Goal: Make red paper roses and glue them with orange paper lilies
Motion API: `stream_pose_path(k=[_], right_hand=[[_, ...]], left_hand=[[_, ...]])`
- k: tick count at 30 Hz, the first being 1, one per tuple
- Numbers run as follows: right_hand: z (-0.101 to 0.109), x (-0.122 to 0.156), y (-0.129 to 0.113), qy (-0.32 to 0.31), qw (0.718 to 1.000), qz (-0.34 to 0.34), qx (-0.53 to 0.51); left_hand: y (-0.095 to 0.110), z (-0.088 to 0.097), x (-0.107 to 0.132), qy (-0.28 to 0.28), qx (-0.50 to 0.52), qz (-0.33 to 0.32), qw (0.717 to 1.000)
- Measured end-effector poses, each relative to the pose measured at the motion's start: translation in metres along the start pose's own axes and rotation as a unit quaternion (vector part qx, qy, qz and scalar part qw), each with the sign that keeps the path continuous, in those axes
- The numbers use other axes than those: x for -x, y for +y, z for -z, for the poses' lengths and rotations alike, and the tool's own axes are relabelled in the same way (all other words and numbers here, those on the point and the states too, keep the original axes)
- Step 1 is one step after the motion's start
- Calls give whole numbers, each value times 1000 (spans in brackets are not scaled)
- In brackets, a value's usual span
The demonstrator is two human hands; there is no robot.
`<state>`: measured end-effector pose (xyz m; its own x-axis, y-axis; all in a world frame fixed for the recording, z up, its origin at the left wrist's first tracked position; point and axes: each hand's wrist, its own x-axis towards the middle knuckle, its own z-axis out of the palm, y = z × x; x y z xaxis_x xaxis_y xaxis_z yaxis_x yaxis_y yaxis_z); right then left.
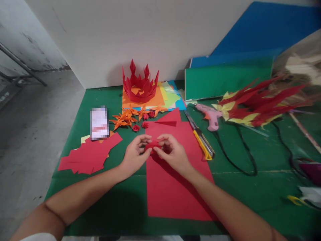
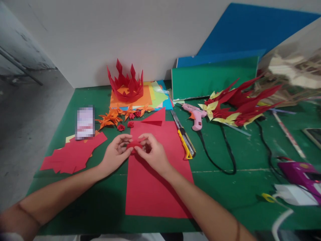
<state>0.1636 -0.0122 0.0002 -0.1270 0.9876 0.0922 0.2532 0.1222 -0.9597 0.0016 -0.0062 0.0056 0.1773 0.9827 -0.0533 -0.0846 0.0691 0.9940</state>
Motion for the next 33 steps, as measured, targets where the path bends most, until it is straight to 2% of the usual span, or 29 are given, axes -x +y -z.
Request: stream_pose_path(k=[4, 9, 12, 14, 17, 20, 24, 33], right_hand=[[-1, 2, -3, -18, 999, 20, -19], [-2, 3, -3, 6, 997, 56, -49], [-2, 4, -4, -2, 997, 60, -57], [-1, 4, -6, -14, 996, 52, -69], [1, 3, -7, -32, 995, 43, -83], [2, 2, -7, -15, 996, 71, -55], [2, 2, -6, -3, 996, 77, -40], [3, 1, -9, -22, 991, 63, -116]], left_hand=[[1, 1, -1, -9, 17, 11, 1000], [7, 2, -2, -31, 19, 55, 998], [11, 1, -2, -56, 43, 87, 994], [12, 1, -2, -50, 64, 97, 992], [14, 0, -3, -8, 78, 87, 993], [15, 1, -4, 9, 81, 85, 993], [14, 1, -3, -1, 86, 92, 992], [10, 2, -4, -39, 74, 46, 995]])
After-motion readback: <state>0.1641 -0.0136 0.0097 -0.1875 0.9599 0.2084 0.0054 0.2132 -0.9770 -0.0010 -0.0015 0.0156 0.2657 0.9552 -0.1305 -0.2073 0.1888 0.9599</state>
